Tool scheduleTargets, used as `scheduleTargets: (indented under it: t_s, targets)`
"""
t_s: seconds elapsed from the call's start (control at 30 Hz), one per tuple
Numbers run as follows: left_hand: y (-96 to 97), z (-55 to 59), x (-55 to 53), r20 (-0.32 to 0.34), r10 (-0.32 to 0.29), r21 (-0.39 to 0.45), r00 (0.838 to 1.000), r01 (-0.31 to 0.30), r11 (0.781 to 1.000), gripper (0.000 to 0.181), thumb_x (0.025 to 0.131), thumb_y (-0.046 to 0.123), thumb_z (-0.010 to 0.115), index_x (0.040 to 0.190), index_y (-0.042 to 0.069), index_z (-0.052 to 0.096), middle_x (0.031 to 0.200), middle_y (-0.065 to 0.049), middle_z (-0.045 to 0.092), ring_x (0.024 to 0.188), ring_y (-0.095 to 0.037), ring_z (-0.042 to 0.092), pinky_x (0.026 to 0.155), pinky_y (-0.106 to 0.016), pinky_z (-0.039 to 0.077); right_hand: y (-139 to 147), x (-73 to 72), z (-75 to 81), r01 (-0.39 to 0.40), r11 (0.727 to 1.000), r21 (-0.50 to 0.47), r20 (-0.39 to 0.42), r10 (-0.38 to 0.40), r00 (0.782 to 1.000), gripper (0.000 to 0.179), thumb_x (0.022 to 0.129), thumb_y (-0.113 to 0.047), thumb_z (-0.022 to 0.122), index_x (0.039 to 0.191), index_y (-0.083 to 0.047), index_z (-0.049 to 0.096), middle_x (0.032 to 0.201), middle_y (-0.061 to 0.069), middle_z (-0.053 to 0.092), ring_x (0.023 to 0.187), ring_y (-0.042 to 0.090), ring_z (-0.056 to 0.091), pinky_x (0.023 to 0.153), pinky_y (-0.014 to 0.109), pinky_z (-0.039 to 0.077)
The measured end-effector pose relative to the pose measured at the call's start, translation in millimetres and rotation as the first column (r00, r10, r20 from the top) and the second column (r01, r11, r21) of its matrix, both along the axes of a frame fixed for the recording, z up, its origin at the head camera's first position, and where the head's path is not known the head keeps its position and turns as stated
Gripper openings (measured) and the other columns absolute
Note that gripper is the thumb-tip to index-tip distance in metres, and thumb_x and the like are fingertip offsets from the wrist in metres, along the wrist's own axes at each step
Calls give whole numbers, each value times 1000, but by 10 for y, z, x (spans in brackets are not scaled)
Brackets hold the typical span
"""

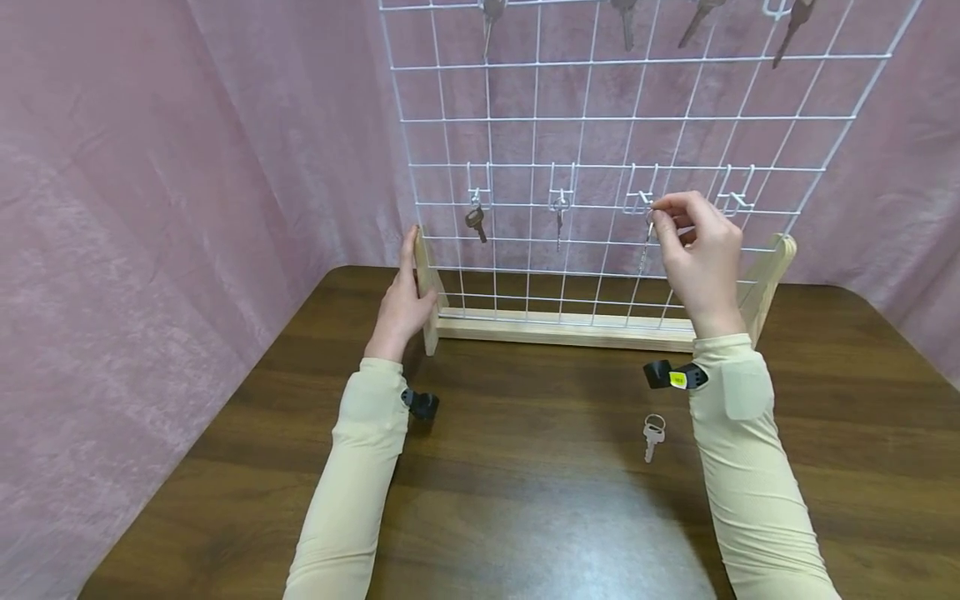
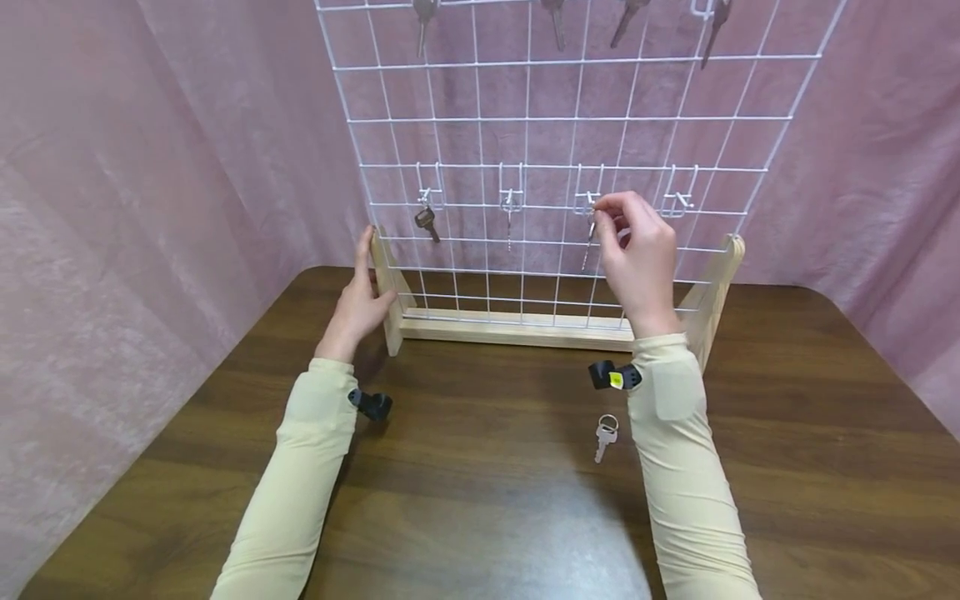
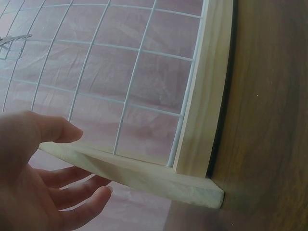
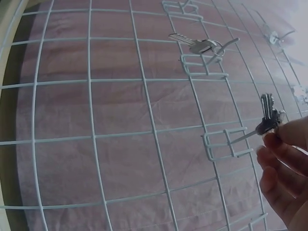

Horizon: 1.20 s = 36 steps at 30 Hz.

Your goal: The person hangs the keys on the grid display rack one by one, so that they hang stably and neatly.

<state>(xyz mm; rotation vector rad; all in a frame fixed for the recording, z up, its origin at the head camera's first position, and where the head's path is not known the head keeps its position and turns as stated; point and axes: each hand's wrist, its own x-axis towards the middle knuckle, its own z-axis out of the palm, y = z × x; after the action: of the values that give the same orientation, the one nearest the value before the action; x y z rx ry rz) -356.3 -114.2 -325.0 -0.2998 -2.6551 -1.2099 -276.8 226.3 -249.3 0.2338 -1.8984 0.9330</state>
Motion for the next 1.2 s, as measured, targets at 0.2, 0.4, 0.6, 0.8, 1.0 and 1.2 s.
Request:
scheduleTargets:
  t_s: [0.2,0.4,0.6,0.8,1.0,1.2]
  targets:
    - [10,5,-30,-14,-6,-15,1000,6,1000,98,91,8,55,148,54,-9,155,-21,33,87,-39,62,69,-46,54,-4,-26,-2,22,997,-69,-60,-26,998,10,92,-8,61,94,-5,70,85,13,69,72,-15,49,65,8,40]
    - [22,27,-29,-19,-10,-6,1000,10,1000,98,91,8,56,148,55,-8,156,-20,32,91,-41,63,71,-49,55,-8,-67,23,58,993,-103,-117,-70,991,9,92,-9,61,92,-10,71,81,-4,65,71,-16,49,66,5,41]
    - [7,13,-25,-20,-10,-1,1000,10,1000,98,91,9,56,146,58,-9,157,-18,30,98,-44,62,76,-54,54,-37,-97,28,59,994,-91,-104,-68,992,13,92,-10,61,94,0,68,85,18,69,73,-18,47,66,6,40]
    - [-2,-5,-15,-17,1,-5,1000,-1,1000,97,91,10,55,147,56,-9,156,-19,31,99,-45,62,77,-55,54,-24,-136,-16,46,998,-40,-77,-49,996,21,94,-13,57,98,4,67,86,21,68,73,-20,44,64,8,39]
    - [-9,-15,-19,-22,9,-13,1000,-9,1000,96,91,10,55,148,54,-8,156,-20,31,100,-46,61,78,-56,53,-58,-153,-38,20,998,-67,-44,-23,999,19,94,-10,57,100,6,65,86,20,67,72,-17,46,63,10,39]
    - [-6,-11,-18,-9,17,-20,1000,-17,1000,96,91,11,56,147,55,-9,155,-20,32,100,-46,61,79,-56,53,-68,-167,-63,12,998,-69,-25,-14,1000,17,93,-7,57,99,7,65,86,18,67,70,-17,47,63,7,38]
